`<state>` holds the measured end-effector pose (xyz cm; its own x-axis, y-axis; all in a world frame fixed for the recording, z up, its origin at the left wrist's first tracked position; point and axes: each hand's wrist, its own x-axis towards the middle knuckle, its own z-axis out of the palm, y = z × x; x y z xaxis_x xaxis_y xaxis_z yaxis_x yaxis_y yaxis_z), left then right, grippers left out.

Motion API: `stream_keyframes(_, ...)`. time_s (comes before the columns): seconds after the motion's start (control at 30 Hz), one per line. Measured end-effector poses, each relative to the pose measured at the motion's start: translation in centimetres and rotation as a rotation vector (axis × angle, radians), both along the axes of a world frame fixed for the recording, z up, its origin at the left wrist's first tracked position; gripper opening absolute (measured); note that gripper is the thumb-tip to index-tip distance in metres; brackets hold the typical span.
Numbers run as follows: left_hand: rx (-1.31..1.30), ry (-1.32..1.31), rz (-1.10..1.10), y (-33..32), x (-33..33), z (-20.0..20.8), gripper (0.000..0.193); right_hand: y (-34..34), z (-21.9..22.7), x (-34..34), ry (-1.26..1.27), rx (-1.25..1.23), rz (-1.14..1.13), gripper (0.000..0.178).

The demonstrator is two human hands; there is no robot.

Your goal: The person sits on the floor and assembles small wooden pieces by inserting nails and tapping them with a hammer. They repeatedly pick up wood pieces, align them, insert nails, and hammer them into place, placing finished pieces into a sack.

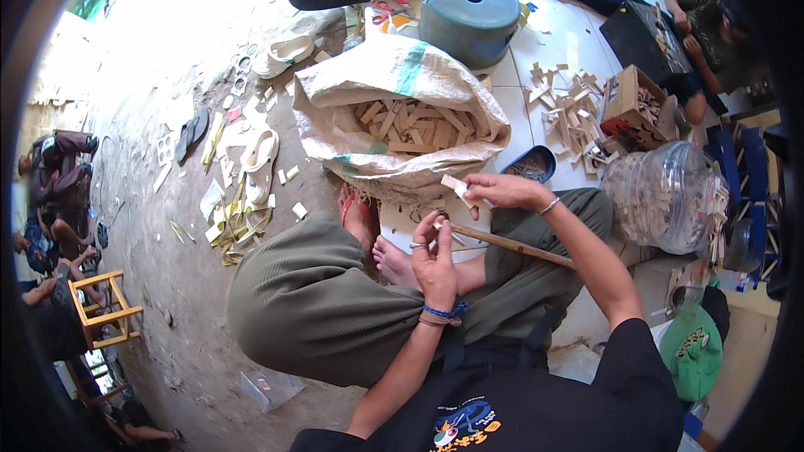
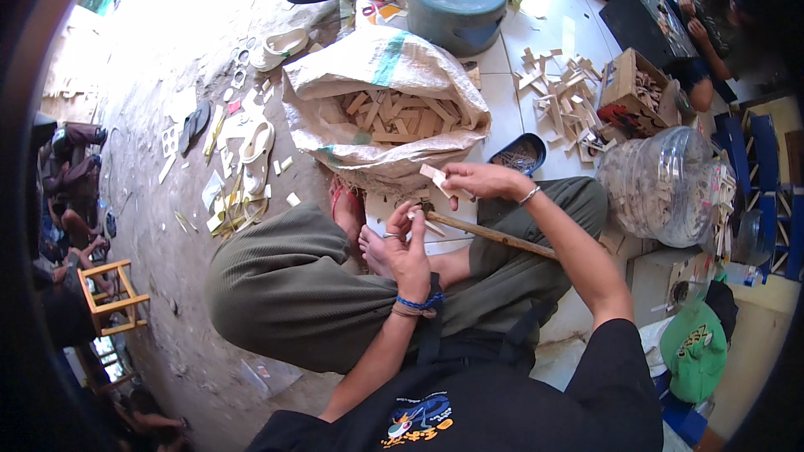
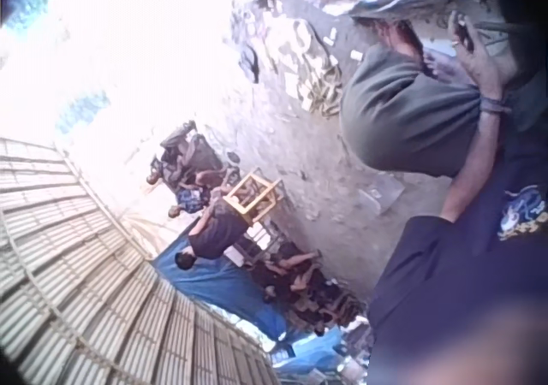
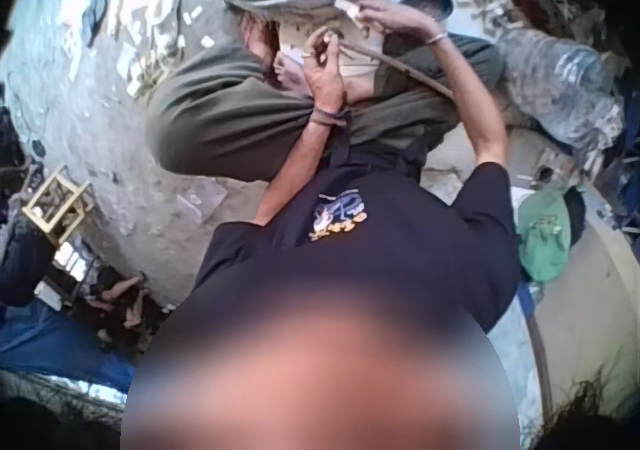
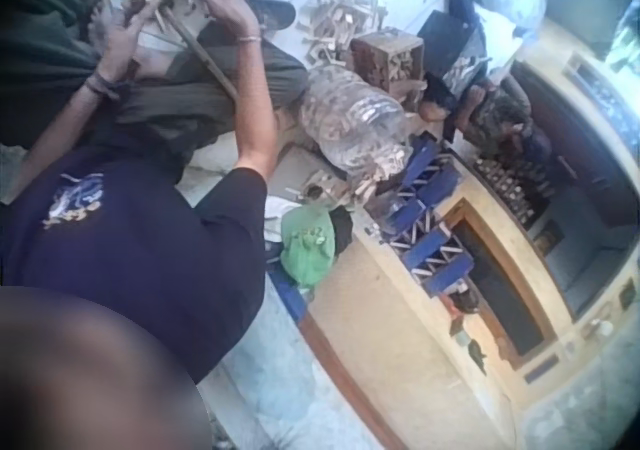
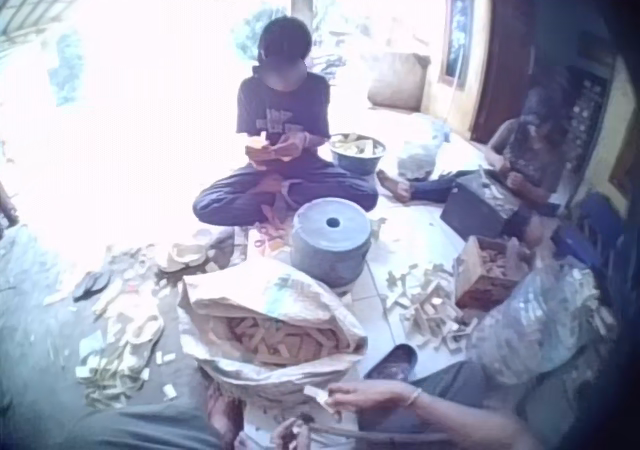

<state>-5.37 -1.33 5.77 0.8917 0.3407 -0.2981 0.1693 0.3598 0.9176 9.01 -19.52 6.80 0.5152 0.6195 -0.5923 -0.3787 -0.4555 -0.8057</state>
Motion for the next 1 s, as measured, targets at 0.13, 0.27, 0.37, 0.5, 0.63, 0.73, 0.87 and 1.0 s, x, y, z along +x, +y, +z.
stream_keyframes(0.13, 0.075, 0.044, 0.012, 0.7, 0.1, -0.4, 0.033, -1.1, -5.0, -2.5, -0.122, -0.225, -0.049, 0.043)
stream_keyframes(0.27, 0.033, 0.053, -0.011, 1.0, 0.3, -0.2, 0.034, -1.1, -8.9, -4.5, -0.364, -0.207, -0.24, 0.05)
stream_keyframes(0.37, 0.073, 0.042, -0.082, 0.7, 0.8, 0.1, 0.036, -1.1, -9.5, -6.0, -0.453, -0.229, -0.451, 0.054)
stream_keyframes(0.5, 0.015, 0.024, -0.154, -0.5, 1.9, 0.6, 0.034, -0.9, -8.5, -7.5, -0.461, -0.165, -0.619, 0.054)
stream_keyframes(0.63, 0.134, -0.06, -0.258, -1.5, 4.7, 0.3, 0.033, -1.1, -7.7, -7.4, -0.337, -0.051, -0.674, 0.046)
stream_keyframes(0.73, 0.292, -0.096, -0.366, -1.0, 7.0, -1.1, 0.031, -1.5, -7.3, -7.4, -0.221, 0.036, -0.73, 0.04)
stream_keyframes(0.87, 0.329, 0.027, -0.488, -0.8, 6.8, -3.2, 0.033, -2.4, -6.0, -7.9, -0.19, 0.151, -0.84, 0.034)
stream_keyframes(1.0, 0.33, -0.019, -0.576, -1.9, 5.6, -4.6, 0.034, -3.1, -4.1, -9.8, -0.148, 0.226, -0.904, 0.03)
